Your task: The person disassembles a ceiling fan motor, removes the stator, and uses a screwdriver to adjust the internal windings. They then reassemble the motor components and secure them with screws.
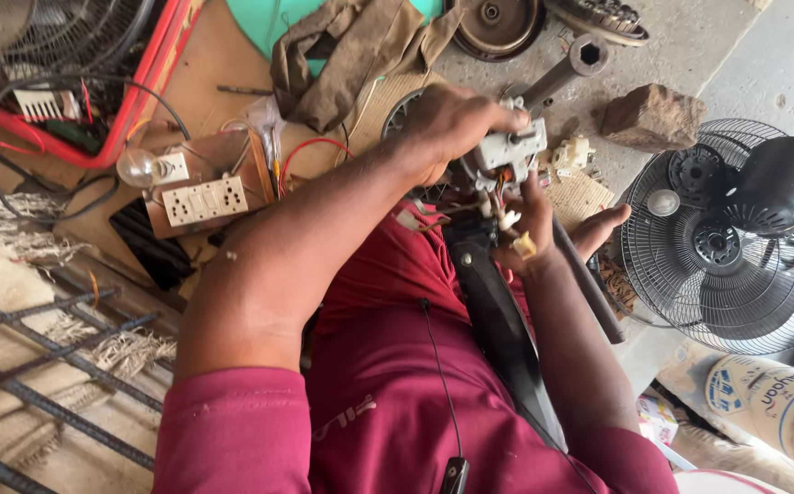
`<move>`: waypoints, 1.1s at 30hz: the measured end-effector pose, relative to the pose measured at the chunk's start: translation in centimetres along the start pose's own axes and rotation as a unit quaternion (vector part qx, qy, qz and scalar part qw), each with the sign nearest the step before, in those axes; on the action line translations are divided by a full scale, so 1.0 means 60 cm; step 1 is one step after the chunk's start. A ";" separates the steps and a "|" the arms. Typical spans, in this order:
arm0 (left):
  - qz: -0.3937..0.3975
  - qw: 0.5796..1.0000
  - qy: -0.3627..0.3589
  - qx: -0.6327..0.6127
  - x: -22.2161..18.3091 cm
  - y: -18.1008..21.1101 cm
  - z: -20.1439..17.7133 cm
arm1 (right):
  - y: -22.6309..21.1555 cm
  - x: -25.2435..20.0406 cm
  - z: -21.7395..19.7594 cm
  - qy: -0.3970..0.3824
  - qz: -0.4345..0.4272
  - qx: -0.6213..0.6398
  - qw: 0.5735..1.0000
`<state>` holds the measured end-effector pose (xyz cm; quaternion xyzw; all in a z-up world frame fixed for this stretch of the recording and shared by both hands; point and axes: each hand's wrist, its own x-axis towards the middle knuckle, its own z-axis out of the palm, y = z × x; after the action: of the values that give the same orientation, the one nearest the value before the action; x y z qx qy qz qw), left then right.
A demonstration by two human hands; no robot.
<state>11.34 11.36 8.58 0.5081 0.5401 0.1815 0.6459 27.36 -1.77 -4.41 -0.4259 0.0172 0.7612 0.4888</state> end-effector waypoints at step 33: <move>0.014 0.982 0.003 -0.189 0.037 -0.231 -0.091 | -0.044 -0.013 0.238 0.117 -0.241 -0.746 0.610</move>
<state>2.97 9.85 -3.82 0.3838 0.4910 0.2908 0.7260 20.45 5.38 6.24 -0.7177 -0.6027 0.3093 0.1613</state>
